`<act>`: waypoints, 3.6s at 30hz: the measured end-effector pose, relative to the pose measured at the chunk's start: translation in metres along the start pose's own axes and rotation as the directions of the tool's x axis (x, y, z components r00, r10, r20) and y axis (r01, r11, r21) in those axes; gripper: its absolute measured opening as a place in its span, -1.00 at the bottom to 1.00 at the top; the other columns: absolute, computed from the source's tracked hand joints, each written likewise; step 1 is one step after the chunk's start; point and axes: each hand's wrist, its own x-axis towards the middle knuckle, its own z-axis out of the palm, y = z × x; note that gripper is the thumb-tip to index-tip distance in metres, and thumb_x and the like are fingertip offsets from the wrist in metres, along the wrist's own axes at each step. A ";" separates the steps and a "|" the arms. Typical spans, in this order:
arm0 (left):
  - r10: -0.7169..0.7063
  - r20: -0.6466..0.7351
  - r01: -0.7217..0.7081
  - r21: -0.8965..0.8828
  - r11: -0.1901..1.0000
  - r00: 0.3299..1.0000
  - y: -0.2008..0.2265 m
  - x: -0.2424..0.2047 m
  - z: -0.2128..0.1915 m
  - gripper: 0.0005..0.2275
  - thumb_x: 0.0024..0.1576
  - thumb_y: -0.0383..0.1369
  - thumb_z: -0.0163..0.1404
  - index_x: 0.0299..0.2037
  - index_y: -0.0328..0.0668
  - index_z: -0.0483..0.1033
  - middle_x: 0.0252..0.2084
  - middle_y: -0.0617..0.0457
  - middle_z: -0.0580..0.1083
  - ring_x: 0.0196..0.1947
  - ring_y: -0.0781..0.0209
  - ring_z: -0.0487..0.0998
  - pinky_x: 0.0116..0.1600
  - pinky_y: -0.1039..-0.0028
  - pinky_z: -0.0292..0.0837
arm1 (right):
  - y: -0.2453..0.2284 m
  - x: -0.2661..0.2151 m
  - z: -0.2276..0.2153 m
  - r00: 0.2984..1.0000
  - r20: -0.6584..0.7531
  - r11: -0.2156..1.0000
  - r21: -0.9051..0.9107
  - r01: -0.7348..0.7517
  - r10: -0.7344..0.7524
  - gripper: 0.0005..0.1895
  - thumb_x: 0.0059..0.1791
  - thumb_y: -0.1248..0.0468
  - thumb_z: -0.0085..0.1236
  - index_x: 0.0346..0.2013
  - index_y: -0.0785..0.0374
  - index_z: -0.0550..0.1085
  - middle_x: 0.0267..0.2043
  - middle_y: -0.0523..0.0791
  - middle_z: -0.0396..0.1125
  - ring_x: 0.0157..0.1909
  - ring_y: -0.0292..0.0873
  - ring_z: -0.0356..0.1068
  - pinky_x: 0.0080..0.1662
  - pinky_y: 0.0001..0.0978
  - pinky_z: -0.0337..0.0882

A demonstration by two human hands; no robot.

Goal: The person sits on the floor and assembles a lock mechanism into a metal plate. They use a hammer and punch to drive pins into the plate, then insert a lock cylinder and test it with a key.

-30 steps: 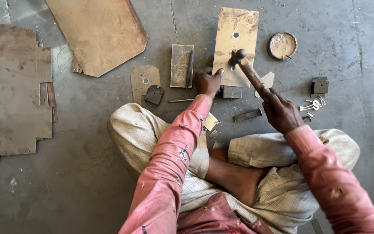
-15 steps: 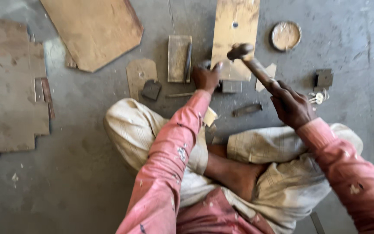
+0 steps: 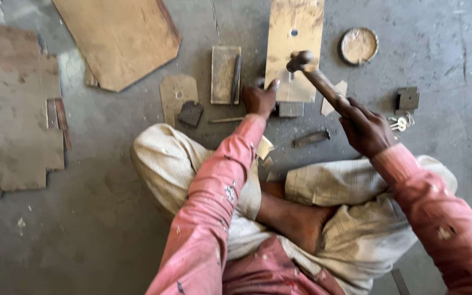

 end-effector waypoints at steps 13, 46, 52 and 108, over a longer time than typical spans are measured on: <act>-0.041 0.008 0.041 -0.090 0.995 0.999 0.013 0.008 -0.029 -0.64 -0.12 -0.14 0.36 -0.37 -0.36 0.69 -0.40 -0.25 0.62 -0.39 -0.10 0.63 -0.19 0.21 0.51 | 0.008 -0.007 -0.003 0.999 -0.028 0.999 0.016 0.027 -0.027 -0.50 0.01 0.33 0.25 0.25 0.19 0.43 0.18 0.14 0.42 -0.04 0.22 0.52 -0.11 -0.07 0.57; 0.133 0.233 -0.133 -0.017 0.991 0.963 0.046 0.001 -0.052 -0.64 -0.22 -0.25 0.44 -0.34 -0.32 0.65 -0.32 -0.23 0.61 -0.30 -0.11 0.68 -0.15 0.23 0.58 | -0.020 0.006 -0.001 0.999 0.042 1.000 0.022 0.007 -0.007 -0.55 0.02 0.36 0.22 0.22 0.25 0.45 0.12 0.16 0.43 -0.06 0.21 0.51 -0.08 -0.06 0.55; -0.003 0.269 0.013 -0.037 0.999 0.963 0.035 -0.006 -0.054 -0.78 -0.14 -0.28 0.38 -0.40 -0.20 0.69 -0.37 -0.10 0.64 -0.39 0.04 0.69 -0.25 0.31 0.55 | -0.002 -0.013 -0.009 1.000 0.027 0.999 0.051 0.004 -0.006 -0.58 0.06 0.36 0.17 0.23 0.20 0.44 0.15 0.09 0.45 0.09 0.21 0.53 -0.01 -0.08 0.57; 0.292 0.122 -0.313 0.222 0.924 0.949 0.036 -0.020 -0.192 -0.52 -0.21 -0.40 0.37 -0.02 -0.11 0.59 -0.02 -0.13 0.52 -0.01 -0.07 0.56 0.12 0.18 0.50 | -0.018 -0.034 0.085 0.619 0.255 0.343 0.650 -0.678 0.742 -0.52 0.04 0.27 0.19 0.22 0.41 0.37 -0.05 0.03 0.45 -0.21 -0.19 0.49 -0.30 -0.37 0.52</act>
